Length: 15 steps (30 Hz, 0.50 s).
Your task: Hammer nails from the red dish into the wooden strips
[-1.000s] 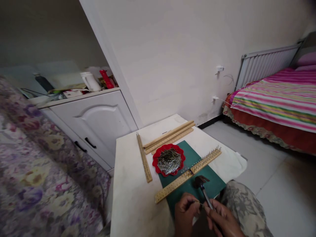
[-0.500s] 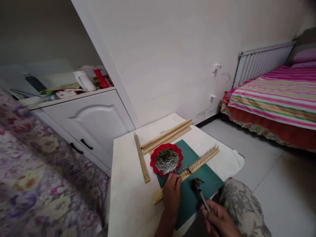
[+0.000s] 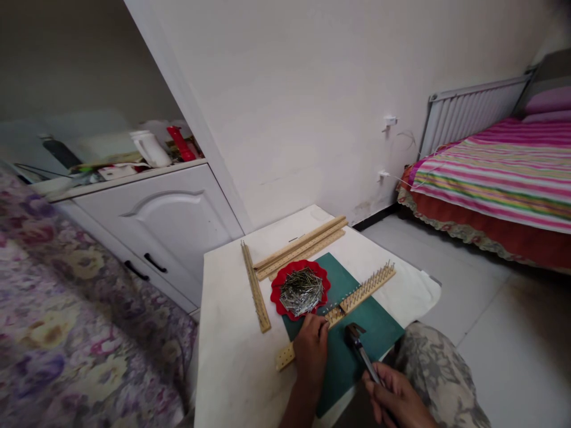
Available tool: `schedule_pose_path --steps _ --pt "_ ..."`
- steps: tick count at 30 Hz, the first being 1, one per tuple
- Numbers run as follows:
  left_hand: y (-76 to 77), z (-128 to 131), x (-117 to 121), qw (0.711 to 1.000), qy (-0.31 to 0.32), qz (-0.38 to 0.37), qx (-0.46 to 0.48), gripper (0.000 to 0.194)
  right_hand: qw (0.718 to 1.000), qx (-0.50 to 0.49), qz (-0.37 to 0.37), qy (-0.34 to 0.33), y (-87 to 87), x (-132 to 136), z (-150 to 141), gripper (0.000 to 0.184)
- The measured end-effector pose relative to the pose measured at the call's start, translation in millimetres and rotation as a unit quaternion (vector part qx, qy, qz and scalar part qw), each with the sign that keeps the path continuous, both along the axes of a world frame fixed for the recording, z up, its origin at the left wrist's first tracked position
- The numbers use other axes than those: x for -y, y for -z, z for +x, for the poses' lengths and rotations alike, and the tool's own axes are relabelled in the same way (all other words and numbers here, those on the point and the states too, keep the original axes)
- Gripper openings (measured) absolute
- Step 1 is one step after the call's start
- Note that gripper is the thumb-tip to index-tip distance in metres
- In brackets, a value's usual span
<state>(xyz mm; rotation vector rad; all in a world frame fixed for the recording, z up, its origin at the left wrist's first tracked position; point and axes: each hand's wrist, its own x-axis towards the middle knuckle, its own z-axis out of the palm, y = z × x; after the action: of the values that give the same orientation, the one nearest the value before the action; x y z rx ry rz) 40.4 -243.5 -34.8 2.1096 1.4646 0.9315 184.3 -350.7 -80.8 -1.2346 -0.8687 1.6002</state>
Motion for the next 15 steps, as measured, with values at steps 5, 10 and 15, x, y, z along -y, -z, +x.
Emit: schedule_pose_path --steps 5,10,15 --pt "2.2 1 -2 1.0 0.0 -0.006 0.008 0.022 1.0 0.007 0.022 -0.007 -19.8 -2 2 0.044" --pt "5.6 0 -3 0.999 0.002 -0.012 0.029 0.021 0.998 -0.007 0.053 -0.024 -58.1 -16 -4 0.032" --pt "8.3 -1 -4 0.999 -0.008 -0.021 0.036 0.019 0.997 0.006 0.056 -0.046 -76.0 -32 -14 0.029"
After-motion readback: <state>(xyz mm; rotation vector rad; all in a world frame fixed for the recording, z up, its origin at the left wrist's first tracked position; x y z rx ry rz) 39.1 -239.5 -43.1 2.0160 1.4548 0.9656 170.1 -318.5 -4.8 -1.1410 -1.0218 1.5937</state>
